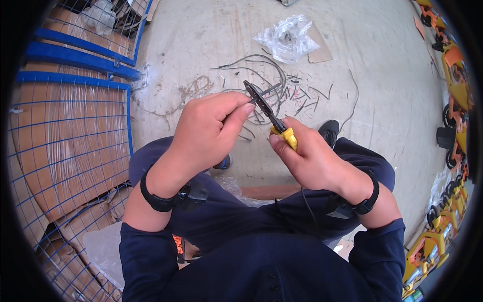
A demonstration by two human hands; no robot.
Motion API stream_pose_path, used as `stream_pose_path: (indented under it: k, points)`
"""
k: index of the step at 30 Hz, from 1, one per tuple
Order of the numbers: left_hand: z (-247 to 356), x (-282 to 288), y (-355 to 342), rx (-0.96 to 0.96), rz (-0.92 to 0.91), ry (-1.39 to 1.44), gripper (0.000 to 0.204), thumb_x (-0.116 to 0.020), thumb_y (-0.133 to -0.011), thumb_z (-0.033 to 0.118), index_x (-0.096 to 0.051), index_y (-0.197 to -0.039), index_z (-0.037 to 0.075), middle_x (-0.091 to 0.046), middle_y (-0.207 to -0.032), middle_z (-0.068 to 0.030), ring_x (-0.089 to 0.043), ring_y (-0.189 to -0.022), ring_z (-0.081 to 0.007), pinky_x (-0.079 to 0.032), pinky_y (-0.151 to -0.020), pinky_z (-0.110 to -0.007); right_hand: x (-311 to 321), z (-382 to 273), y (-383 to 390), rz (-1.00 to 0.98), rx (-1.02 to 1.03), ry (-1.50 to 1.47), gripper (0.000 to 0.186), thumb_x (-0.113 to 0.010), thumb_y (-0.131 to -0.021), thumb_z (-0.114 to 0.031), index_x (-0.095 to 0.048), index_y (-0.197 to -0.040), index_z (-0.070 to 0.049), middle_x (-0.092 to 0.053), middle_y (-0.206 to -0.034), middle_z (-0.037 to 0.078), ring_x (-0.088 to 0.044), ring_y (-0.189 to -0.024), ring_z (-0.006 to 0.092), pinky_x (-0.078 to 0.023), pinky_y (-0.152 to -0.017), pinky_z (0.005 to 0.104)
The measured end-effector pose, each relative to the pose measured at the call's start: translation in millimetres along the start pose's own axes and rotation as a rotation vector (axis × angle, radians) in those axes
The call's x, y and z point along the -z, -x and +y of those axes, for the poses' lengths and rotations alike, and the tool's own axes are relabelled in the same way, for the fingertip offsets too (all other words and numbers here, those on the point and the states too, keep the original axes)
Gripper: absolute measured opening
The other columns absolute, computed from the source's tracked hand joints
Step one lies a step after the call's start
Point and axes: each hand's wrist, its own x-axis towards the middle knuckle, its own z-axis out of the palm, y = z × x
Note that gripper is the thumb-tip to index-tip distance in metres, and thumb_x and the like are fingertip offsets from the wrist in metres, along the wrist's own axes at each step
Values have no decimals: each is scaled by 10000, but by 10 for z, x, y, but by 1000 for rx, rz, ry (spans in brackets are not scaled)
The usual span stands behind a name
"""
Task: The person strips insulation from electrical wires using a wire stripper and twists the exposed wire ends together by hand.
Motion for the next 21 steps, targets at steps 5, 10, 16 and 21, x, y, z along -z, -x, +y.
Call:
stream_pose_path:
  k: [5, 10, 16, 21]
  points:
    - [74, -53, 27, 55, 105, 66, 94, -645, -887, 90, -638, -944, 16, -611, -693, -118, -578, -573, -245, -447, -544, -327, -35, 52, -15, 17, 44, -79, 282, -531, -978, -228, -474, -1054, 37, -616, -840, 259, -614, -816, 432, -473, -707, 454]
    - [51, -48, 28, -63, 102, -47, 77, -642, -890, 85, -626, -927, 20, -623, -716, -127, -610, -606, -275, -466, -557, -346, -54, 100, -6, -59, 59, -190, 329, -526, -984, -258, -469, -1101, 45, -609, -918, 274, -610, -890, 427, -474, -758, 442]
    - [65, -54, 28, -75, 92, -91, 82, -635, -899, 95, -614, -903, 16, -618, -713, -148, -611, -614, -310, -466, -556, -365, 10, 107, -7, -126, 34, 0, 362, -483, -1021, -266, -499, -1256, 8, -572, -887, 60, -529, -799, 143, -453, -765, 304]
    - [79, -65, 29, -69, 81, -108, 87, -630, -904, 105, -612, -887, 22, -610, -692, -144, -604, -590, -313, -459, -538, -371, 35, 37, 16, -246, -167, -189, 319, -478, -1020, -266, -510, -1196, -1, -596, -948, 58, -563, -836, 125, -500, -721, 280]
